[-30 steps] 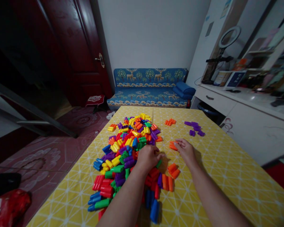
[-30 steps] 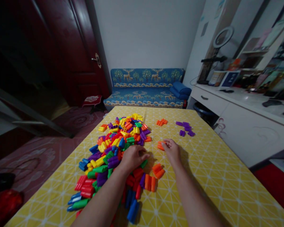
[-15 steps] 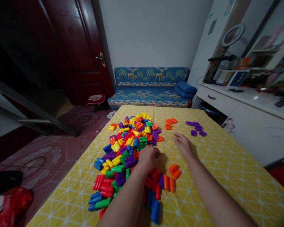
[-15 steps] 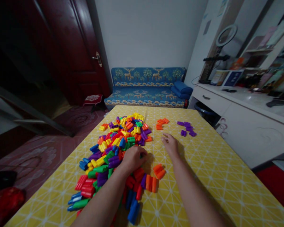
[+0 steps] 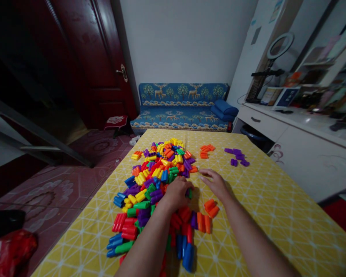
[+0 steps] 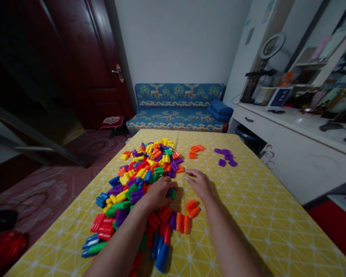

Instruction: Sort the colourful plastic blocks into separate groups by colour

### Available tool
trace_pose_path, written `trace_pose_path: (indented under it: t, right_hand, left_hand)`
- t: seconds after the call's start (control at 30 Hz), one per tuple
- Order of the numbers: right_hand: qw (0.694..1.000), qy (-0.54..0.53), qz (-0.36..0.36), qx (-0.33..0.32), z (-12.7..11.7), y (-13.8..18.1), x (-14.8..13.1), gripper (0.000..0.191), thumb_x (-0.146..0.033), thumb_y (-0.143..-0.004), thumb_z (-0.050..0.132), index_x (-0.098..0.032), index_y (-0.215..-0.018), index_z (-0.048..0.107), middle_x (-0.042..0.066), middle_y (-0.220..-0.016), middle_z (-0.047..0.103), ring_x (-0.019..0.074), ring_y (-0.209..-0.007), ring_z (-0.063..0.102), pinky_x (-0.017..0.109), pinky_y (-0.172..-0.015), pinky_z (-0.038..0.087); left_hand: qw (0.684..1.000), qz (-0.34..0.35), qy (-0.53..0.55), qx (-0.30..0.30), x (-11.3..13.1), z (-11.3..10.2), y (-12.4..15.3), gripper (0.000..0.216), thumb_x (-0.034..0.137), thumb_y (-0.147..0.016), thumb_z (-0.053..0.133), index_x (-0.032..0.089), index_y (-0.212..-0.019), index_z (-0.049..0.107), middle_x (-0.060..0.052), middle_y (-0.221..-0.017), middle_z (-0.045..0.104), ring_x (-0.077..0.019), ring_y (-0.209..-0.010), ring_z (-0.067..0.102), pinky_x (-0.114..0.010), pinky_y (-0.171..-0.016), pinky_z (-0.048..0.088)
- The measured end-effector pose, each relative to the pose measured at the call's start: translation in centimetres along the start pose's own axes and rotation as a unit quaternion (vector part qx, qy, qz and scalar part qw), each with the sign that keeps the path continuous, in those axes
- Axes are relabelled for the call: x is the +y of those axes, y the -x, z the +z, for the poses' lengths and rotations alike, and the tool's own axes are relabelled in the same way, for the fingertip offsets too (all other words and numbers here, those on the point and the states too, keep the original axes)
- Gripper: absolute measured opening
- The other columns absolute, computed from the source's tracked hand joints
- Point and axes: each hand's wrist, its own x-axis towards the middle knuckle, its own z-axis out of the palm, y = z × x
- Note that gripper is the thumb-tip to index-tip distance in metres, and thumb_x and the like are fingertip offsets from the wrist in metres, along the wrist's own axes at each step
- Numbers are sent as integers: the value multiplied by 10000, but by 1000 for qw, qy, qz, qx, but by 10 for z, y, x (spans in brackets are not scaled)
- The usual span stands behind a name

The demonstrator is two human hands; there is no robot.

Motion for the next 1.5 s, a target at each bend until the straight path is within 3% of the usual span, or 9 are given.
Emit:
trace_pose_path:
  t: [0.27, 0.43, 0.6, 0.77, 1.03, 1.2, 1.33, 1.43, 1.5]
  right_hand:
    - [995, -76, 7, -68, 8, 8, -27, 325, -331, -789, 668, -209, -1089, 702, 58, -1092, 698, 181, -938, 644, 330, -870, 511]
    - [992, -51, 25, -112, 18, 11, -34, 448, -197, -694, 691, -208, -1142, 682, 29, -1018, 707, 149, -777, 606, 306, -769, 504]
    - [990, 29, -30, -132, 19, 11, -38, 420, -101, -660, 662, -220, -1060, 709, 48, -1149, 656, 197, -1037, 605, 330, -921, 476]
    - [985, 72, -59, -145, 22, 10, -35, 362, -83, -696, 605, -207, -1023, 697, 52, -1054, 651, 195, -978, 613, 319, -872, 487]
    - [967, 247, -24, -53, 5, 14, -39, 307, -158, -755, 567, -258, -1024, 677, 24, -1056, 658, 173, -906, 615, 277, -781, 462]
    - [877, 452, 147, 77, -56, 21, -18, 245, -319, -780, 587, -256, -994, 688, 83, -990, 659, 262, -913, 603, 383, -781, 445]
    - [805, 465, 288, 228, -105, 32, 16, 345, -385, -794, 583, -224, -1079, 691, 169, -1103, 631, 381, -1077, 550, 537, -850, 431]
    - [804, 427, 260, 321, -113, 35, 31, 373, -336, -775, 580, -210, -1109, 687, 188, -1215, 596, 424, -1177, 484, 615, -896, 396]
    - [841, 380, 166, 346, -102, 32, 30, 370, -302, -756, 573, -188, -1092, 678, 173, -1228, 603, 383, -1190, 495, 579, -955, 396]
  left_hand:
    - [972, -101, 138, 163, 1, 15, -16, 347, 80, -795, 558, 171, -1116, 653, -85, -1037, 722, -217, -995, 661, -306, -878, 483]
    - [956, -63, 196, 210, -2, 16, -18, 323, 23, -761, 564, 171, -1034, 656, -67, -997, 736, -210, -956, 676, -295, -850, 493]
    - [943, -48, 217, 248, -3, 19, -20, 418, 24, -751, 593, 143, -1152, 607, -87, -1024, 723, -217, -942, 669, -328, -862, 507]
    - [949, -6, 166, 267, -3, 19, -19, 445, -31, -750, 501, 131, -1140, 642, -114, -1093, 685, -222, -1029, 623, -347, -926, 488]
    - [942, 15, 77, 326, 4, 6, -12, 166, 158, -871, 560, 181, -926, 715, -76, -954, 698, -221, -952, 584, -370, -890, 471]
    - [948, -36, 35, 314, 5, 5, -10, 224, 133, -873, 521, 188, -948, 724, -84, -1009, 682, -225, -1000, 573, -369, -929, 477]
    - [954, -137, -34, 263, 8, 11, -9, 420, 125, -841, 530, 192, -1243, 632, -151, -1383, 503, -302, -1296, 437, -429, -1015, 447]
    - [954, -195, -60, 220, 10, 12, -8, 497, 134, -854, 503, 194, -1344, 553, -165, -1504, 366, -339, -1425, 277, -434, -1000, 460]
    - [953, -215, -75, 201, 11, 9, -8, 471, 143, -878, 471, 185, -1339, 556, -170, -1476, 400, -338, -1404, 314, -418, -988, 466]
